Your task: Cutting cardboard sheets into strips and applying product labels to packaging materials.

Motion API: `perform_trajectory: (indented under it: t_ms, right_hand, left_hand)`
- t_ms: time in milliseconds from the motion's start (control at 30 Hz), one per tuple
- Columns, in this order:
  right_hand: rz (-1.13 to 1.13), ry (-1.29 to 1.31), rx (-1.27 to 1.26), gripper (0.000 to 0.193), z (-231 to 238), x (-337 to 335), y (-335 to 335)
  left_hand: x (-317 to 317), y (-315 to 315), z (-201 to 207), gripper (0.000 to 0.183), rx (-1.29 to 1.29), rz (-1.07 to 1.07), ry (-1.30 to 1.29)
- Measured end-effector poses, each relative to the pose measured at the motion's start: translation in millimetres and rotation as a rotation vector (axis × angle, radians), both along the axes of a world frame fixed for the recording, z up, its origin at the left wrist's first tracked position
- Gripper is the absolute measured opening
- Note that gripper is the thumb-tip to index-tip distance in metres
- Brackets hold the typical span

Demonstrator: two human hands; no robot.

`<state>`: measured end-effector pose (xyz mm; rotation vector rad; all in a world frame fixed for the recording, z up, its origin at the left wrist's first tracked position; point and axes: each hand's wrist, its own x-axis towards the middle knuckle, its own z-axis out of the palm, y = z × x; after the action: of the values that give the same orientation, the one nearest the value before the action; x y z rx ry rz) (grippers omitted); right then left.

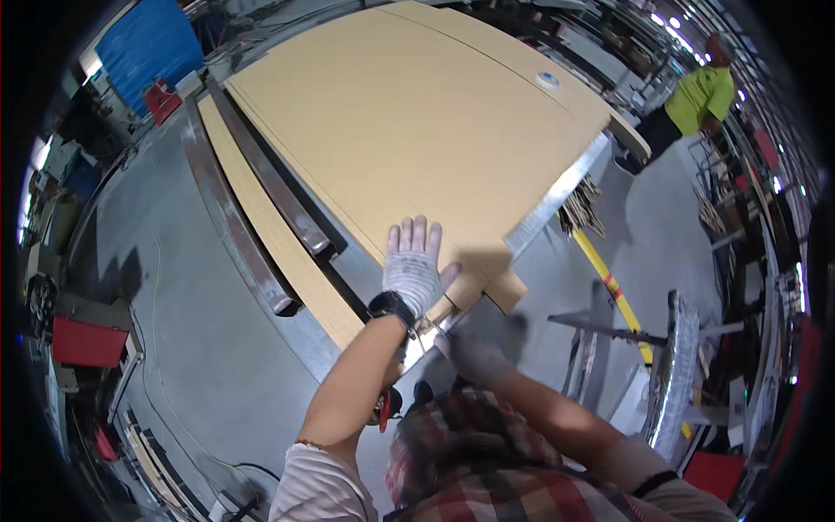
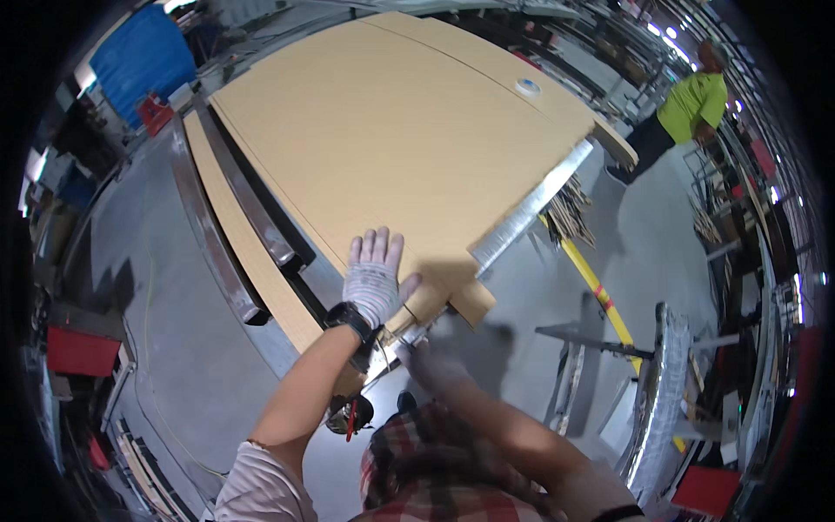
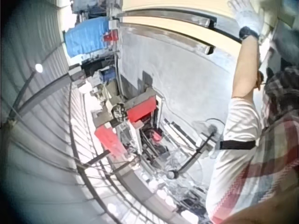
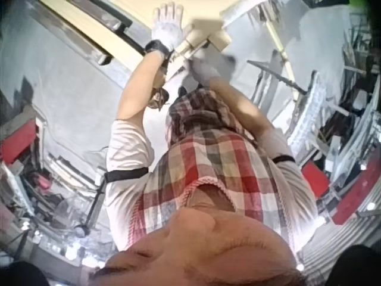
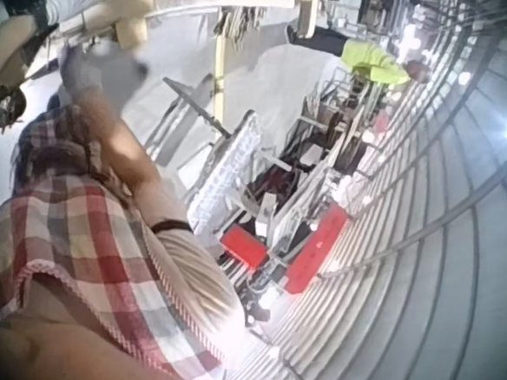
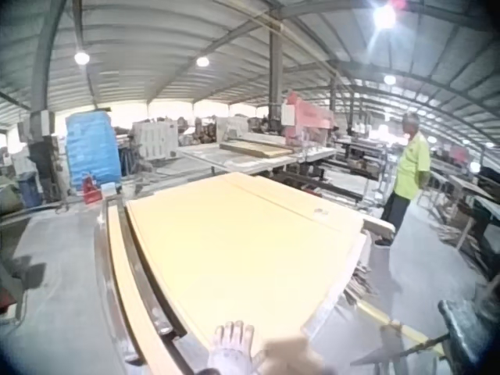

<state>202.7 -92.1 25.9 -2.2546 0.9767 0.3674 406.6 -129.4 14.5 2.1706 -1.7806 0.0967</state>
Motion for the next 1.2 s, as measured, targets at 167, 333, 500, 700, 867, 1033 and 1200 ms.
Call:
perform_trajectory:
  t_ms: [167,333,500,700,867,1033,1200]
  right_hand:
    - [-0.063,-0.146,-0.03,0.053,-4,-37,12]
    - [-0.111,0.253,0.116,0.043,15,-45,7]
    - [-0.031,0.157,-0.03,0.051,8,-36,16]
    - [-0.174,0.187,0.115,0.057,-6,39,-14]
    - [-0.124,0.078,-0.022,0.062,-52,-28,7]
    - [-0.147,0.242,0.156,0.065,-40,7,-6]
    - [-0.067,0.138,0.055,0.048,-55,-26,12]
  left_hand:
    - [3,6,-3,0.075,0.034,0.015,0.007]
    - [-5,3,0,0.076,0.008,-0.002,0.005]
    - [-5,3,0,0.076,0.048,0.003,0.0]
    - [-8,1,-1,0.075,0.058,0.01,-0.02]
    - [-18,7,-6,0.075,-0.009,0.01,-0.005]
    - [-20,8,3,0.076,-0.009,-0.01,0.046]
    - [-20,9,-4,0.076,-0.018,0.02,0.038]
